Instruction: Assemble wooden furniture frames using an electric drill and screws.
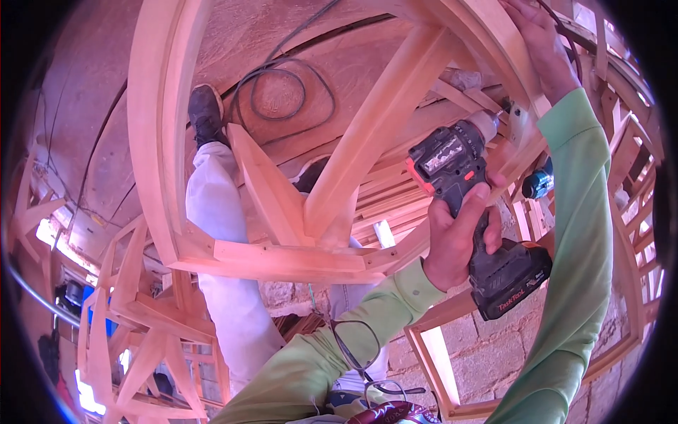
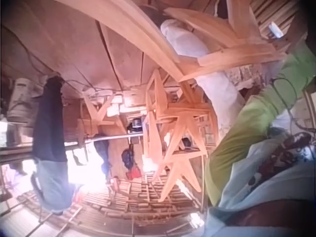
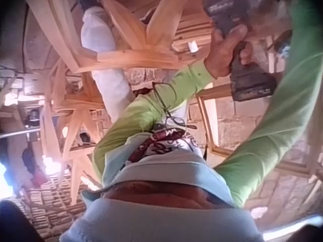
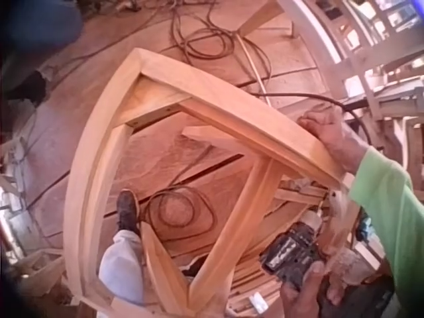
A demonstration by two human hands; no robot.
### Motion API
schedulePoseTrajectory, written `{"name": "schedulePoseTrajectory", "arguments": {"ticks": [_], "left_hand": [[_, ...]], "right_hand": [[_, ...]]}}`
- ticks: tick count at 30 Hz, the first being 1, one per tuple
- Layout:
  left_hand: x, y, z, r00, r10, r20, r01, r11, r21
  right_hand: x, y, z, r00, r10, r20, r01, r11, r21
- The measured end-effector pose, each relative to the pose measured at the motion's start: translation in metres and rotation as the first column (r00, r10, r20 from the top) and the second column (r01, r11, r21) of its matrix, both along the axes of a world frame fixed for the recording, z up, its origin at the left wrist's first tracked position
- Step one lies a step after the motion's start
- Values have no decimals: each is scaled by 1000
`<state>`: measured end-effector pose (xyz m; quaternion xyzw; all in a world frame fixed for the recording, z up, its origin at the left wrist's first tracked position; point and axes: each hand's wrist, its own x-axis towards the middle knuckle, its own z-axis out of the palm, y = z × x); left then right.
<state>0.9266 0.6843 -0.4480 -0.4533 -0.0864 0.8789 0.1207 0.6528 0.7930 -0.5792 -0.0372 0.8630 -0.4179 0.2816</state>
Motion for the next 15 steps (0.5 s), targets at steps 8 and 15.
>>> {"name": "schedulePoseTrajectory", "arguments": {"ticks": [8,15], "left_hand": [[20,-20,-16,999,0,-43,-1,1000,-17],[28,-2,-10,996,49,-70,-37,987,157]], "right_hand": [[13,-16,18,999,6,42,-8,998,68],[7,-19,23,999,45,-3,-45,994,100]]}}
